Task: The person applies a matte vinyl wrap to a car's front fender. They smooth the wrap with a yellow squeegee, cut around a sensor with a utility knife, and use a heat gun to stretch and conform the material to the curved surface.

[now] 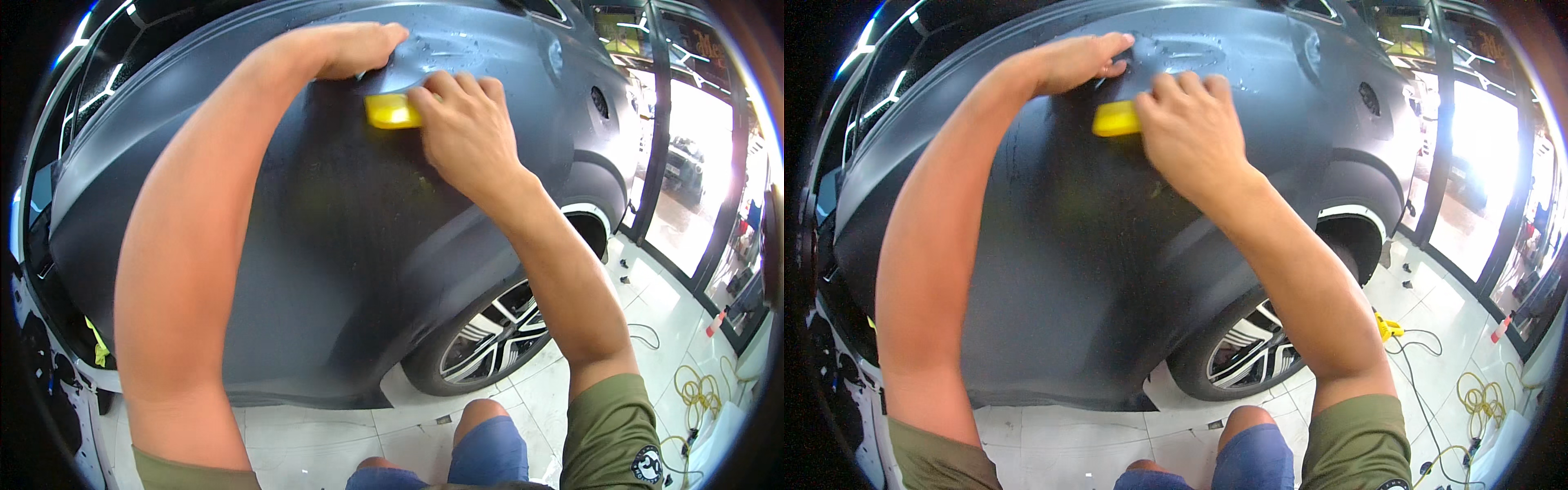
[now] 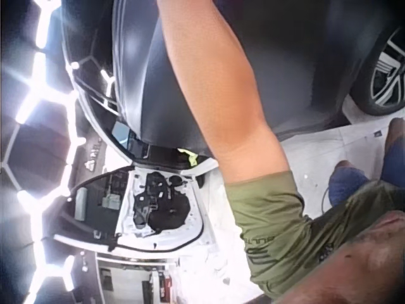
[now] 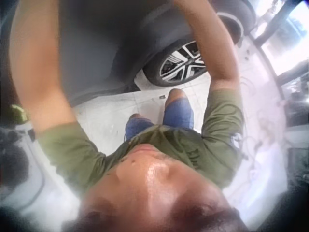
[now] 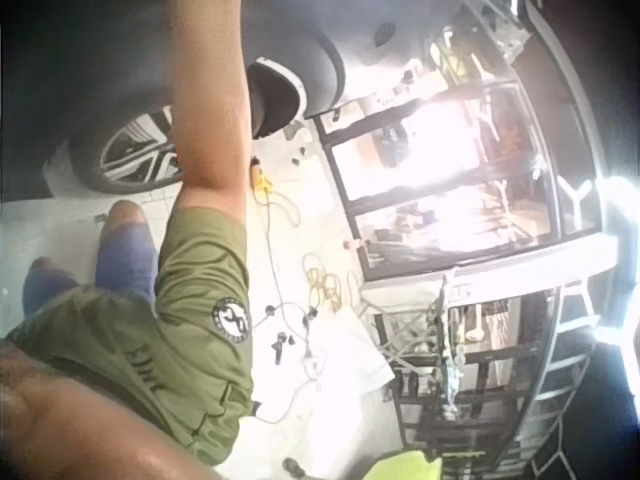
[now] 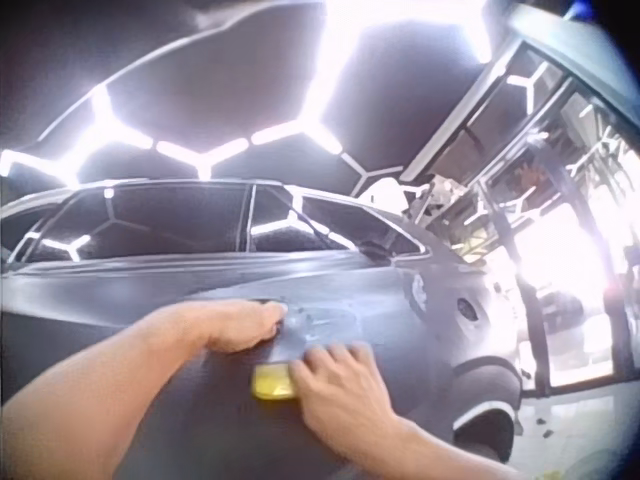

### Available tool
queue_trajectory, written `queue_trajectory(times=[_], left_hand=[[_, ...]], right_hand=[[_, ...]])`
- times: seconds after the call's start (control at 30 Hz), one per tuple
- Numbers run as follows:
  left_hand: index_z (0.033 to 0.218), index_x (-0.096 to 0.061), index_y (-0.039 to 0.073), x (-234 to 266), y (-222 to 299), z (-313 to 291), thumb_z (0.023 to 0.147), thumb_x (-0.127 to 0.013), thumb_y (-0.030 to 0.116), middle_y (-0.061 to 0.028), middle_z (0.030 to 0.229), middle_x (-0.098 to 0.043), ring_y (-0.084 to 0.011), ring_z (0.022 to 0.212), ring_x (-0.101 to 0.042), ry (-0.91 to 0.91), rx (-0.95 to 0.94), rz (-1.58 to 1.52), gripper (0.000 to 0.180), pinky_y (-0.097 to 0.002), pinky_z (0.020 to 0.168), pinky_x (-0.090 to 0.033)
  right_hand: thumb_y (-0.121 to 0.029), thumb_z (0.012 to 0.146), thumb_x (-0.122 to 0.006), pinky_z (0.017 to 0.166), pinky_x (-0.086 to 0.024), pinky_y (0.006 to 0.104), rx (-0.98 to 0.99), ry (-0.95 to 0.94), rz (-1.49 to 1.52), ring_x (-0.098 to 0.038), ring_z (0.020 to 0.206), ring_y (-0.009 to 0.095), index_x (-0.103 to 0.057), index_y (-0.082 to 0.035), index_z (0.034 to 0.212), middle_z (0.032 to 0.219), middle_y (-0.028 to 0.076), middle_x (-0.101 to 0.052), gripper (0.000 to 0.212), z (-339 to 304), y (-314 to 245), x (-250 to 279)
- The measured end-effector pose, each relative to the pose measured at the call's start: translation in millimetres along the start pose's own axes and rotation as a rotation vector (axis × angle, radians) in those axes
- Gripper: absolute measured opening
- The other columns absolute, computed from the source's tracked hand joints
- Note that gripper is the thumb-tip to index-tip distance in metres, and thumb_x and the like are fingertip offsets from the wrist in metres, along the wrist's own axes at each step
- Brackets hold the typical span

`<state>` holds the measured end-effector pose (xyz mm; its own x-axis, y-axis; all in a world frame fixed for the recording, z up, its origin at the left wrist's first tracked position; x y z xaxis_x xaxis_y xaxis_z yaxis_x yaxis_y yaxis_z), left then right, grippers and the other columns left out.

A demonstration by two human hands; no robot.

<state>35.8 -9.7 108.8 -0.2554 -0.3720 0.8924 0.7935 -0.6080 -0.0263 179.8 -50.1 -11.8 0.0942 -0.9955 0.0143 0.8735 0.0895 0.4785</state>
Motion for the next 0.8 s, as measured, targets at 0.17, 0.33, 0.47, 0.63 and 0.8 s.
queue_trajectory(times=[0.17, 0.33, 0.47, 0.63, 0.8], left_hand=[[0.152, -0.052, 0.016, 1, 0, -6, 0.102, -0.039, 0.057, -0.0188, 0.149, -0.058, -0.0305, 0.136, -0.053, 0.051, 0.099, -0.019, 0.066, -0.051, 0.117, -0.028], [0.148, -0.056, 0.018, 3, -12, 1, 0.103, -0.039, 0.055, -0.0179, 0.147, -0.059, -0.0339, 0.137, -0.053, 0.146, 0.182, 0.021, 0.061, -0.0521, 0.12, -0.024], [0.145, -0.057, 0.007, -3, 2, -4, 0.106, -0.042, 0.047, -0.0182, 0.135, -0.066, -0.0299, 0.132, -0.057, 0.073, 0.123, 0.036, 0.059, -0.0462, 0.114, -0.035], [0.147, -0.056, 0.009, 9, 1, -9, 0.105, -0.04, 0.053, -0.0216, 0.137, -0.064, -0.0291, 0.129, -0.059, -0.005, 0.052, -0.043, 0.063, -0.0425, 0.114, -0.037], [0.151, -0.051, 0.008, 10, 6, -9, 0.103, -0.039, 0.057, -0.02, 0.142, -0.062, -0.0282, 0.131, -0.058, 0.059, 0.141, 0.023, 0.069, -0.0413, 0.116, -0.035]], right_hand=[[-0.023, 0.084, -0.062, 0.081, -0.044, 0.0417, 0.128, 0.104, 0.238, -0.061, 0.093, 0.026, -0.071, -0.01, 0.087, 0.088, 0.006, -0.065, 0.015, 12, -111, -20], [-0.024, 0.085, -0.062, 0.085, -0.042, 0.0442, -0.046, 0.188, 0.106, -0.06, 0.097, 0.029, -0.073, -0.009, 0.088, 0.09, 0.01, -0.068, 0.019, 69, -96, -20], [-0.024, 0.084, -0.062, 0.082, -0.043, 0.0432, 0.028, 0.128, 0.144, -0.059, 0.093, 0.027, -0.074, -0.008, 0.091, 0.087, 0.008, -0.066, 0.021, 23, -112, -27], [-0.023, 0.084, -0.062, 0.08, -0.043, 0.0426, -0.165, 0.02, 0.19, -0.06, 0.092, 0.027, -0.074, -0.008, 0.093, 0.092, 0.008, -0.067, 0.021, 65, -70, -28], [-0.017, 0.083, -0.062, 0.081, -0.044, 0.042, -0.043, 0.144, 0.126, -0.06, 0.092, 0.028, -0.072, -0.007, 0.093, 0.09, 0.009, -0.065, 0.018, 40, -107, -18]])
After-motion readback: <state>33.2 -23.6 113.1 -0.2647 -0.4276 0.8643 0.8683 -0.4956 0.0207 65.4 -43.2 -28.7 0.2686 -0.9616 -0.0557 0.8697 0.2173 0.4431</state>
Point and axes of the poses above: each hand's wrist, its own z-axis towards the middle knuckle, its own x-axis out of the back of the hand, y = z × x, the point moved 3 cm from there along z, towards the middle knuckle
